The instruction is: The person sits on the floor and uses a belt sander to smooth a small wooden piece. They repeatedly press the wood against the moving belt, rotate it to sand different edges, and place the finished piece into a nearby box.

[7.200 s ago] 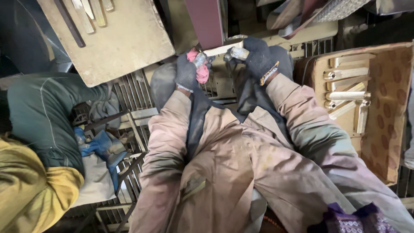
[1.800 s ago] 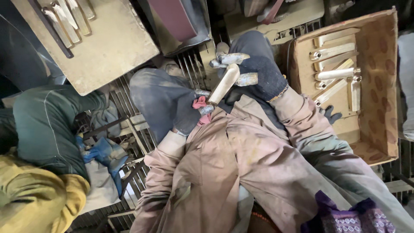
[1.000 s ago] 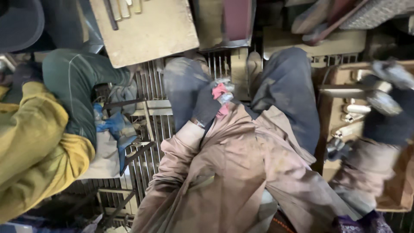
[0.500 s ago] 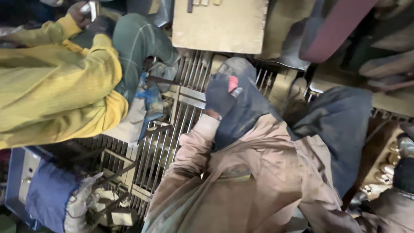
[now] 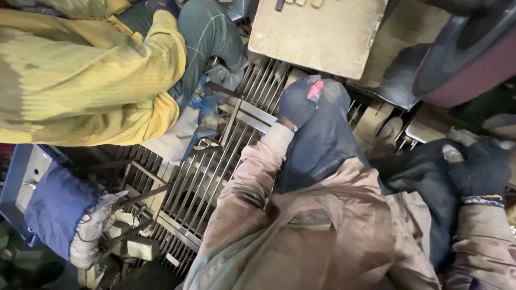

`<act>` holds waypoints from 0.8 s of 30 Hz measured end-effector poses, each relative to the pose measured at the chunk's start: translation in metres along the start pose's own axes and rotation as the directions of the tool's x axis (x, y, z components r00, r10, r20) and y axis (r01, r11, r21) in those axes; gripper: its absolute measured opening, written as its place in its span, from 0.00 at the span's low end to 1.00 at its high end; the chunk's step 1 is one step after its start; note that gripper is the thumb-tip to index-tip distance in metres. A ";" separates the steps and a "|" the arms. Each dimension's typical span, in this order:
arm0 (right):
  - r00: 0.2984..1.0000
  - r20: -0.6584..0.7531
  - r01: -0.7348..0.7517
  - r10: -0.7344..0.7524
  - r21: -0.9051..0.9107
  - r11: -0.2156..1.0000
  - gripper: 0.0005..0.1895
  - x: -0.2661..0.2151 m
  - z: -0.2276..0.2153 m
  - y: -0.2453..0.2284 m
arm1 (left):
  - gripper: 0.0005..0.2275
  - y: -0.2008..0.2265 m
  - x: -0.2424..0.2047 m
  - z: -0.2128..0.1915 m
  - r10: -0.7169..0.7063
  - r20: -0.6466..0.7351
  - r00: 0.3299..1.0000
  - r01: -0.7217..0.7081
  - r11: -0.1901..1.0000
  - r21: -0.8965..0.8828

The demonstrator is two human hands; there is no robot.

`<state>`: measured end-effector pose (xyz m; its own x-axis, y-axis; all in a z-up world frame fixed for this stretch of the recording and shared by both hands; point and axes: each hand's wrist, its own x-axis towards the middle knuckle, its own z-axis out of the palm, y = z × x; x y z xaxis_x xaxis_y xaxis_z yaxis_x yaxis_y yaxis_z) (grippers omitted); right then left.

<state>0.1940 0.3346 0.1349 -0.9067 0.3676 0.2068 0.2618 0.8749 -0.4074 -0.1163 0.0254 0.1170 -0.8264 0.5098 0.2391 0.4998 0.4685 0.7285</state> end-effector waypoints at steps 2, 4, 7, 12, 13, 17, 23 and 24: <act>0.999 0.032 -0.035 0.035 0.009 0.999 0.11 0.002 0.006 0.006 | 0.09 -0.004 0.015 0.005 -0.001 -0.018 1.000 0.002 0.999 0.039; 0.994 0.067 -0.083 0.081 0.034 0.996 0.10 0.001 0.010 0.014 | 0.09 -0.011 0.034 0.013 -0.007 -0.001 1.000 0.007 0.999 0.037; 0.985 0.102 -0.141 0.140 0.007 0.990 0.10 -0.005 0.014 0.021 | 0.08 -0.027 0.067 0.027 -0.020 0.047 0.999 0.018 0.999 0.039; 0.982 0.133 -0.129 0.132 -0.034 0.991 0.10 0.003 0.016 0.024 | 0.07 -0.058 0.122 0.061 -0.005 0.033 0.999 0.000 0.988 0.157; 0.975 0.157 -0.148 0.159 -0.079 0.986 0.10 0.006 0.017 0.024 | 0.07 -0.065 0.135 0.069 0.005 0.011 1.000 -0.006 0.990 0.140; 0.936 0.219 -0.226 0.274 -0.220 0.949 0.13 0.020 0.014 0.013 | 0.06 -0.092 0.186 0.098 0.021 -0.062 0.998 -0.019 0.999 0.038; 0.951 0.150 -0.268 0.269 -0.024 0.963 0.11 0.036 0.000 -0.011 | 0.06 -0.125 0.261 0.139 -0.174 0.025 0.984 0.148 0.897 0.417; 0.949 0.168 -0.264 0.267 -0.045 0.964 0.10 0.040 -0.002 -0.013 | 0.06 -0.130 0.272 0.149 -0.149 0.001 0.989 0.134 0.891 0.434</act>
<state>0.1549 0.3389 0.1497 -0.8459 0.5297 -0.0622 0.5060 0.7602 -0.4074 -0.3678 0.2103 -0.0083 -0.8914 0.4351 0.1270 0.4473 0.7990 0.4019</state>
